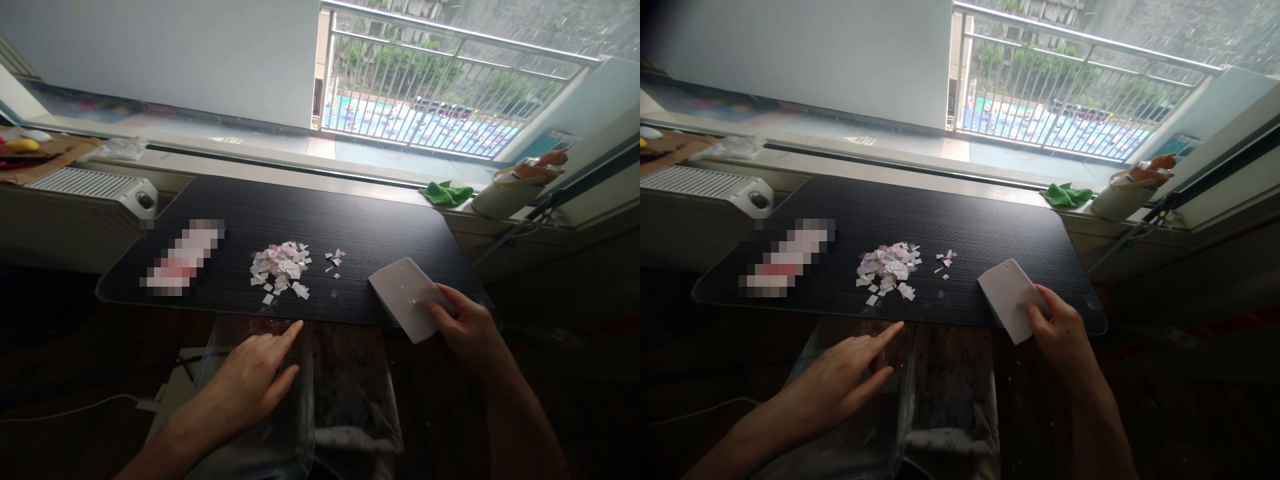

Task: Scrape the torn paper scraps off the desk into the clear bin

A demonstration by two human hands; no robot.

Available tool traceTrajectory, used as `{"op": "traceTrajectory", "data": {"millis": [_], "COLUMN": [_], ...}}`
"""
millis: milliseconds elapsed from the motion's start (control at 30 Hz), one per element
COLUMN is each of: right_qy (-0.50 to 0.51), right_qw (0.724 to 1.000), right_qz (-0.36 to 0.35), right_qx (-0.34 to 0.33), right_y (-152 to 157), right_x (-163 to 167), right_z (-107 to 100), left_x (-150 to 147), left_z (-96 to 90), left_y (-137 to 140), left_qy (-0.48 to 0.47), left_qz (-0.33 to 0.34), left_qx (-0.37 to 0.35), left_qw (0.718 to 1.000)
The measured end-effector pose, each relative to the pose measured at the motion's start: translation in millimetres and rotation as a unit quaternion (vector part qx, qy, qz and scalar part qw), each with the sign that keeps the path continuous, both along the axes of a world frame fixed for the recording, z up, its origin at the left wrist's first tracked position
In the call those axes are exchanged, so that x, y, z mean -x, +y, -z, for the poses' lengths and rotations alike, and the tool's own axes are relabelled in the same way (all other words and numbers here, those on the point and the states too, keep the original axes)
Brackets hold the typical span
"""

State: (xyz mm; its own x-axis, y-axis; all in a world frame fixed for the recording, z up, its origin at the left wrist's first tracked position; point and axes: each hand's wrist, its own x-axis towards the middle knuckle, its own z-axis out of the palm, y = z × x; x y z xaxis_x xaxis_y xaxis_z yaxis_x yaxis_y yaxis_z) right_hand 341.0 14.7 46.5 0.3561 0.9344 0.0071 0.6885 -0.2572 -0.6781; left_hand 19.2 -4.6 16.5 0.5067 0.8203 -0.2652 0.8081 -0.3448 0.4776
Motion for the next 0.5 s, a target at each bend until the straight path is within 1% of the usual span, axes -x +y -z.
{"op": "traceTrajectory", "data": {"millis": [33,100,200,300,367,433,500], "right_qy": [-0.003,0.011,0.056,0.087,0.103,0.123,0.135], "right_qw": [1.000,1.000,0.998,0.995,0.992,0.987,0.983], "right_qz": [0.012,0.003,-0.034,-0.051,-0.070,-0.101,-0.116], "right_qx": [0.007,0.012,0.004,0.000,0.006,0.024,0.032], "right_y": [-4.0,-11.2,-16.0,-13.1,-9.5,-6.0,-2.9], "right_x": [-0.5,6.4,31.6,58.8,71.1,76.3,73.7], "right_z": [1.0,5.1,13.4,19.4,21.5,22.6,22.9], "left_x": [-1.0,-4.1,-9.9,-13.7,-14.5,-14.2,-13.5], "left_z": [-0.4,-1.2,-2.5,-4.5,-5.8,-6.9,-8.1], "left_y": [0.0,0.5,2.3,4.1,4.6,4.6,4.5], "left_qy": [0.004,0.000,-0.005,0.013,0.028,0.038,0.043], "left_qz": [0.002,0.012,0.029,0.033,0.035,0.034,0.034], "left_qx": [0.004,0.008,0.005,0.006,0.009,0.009,0.008], "left_qw": [1.000,1.000,1.000,0.999,0.999,0.999,0.998]}}
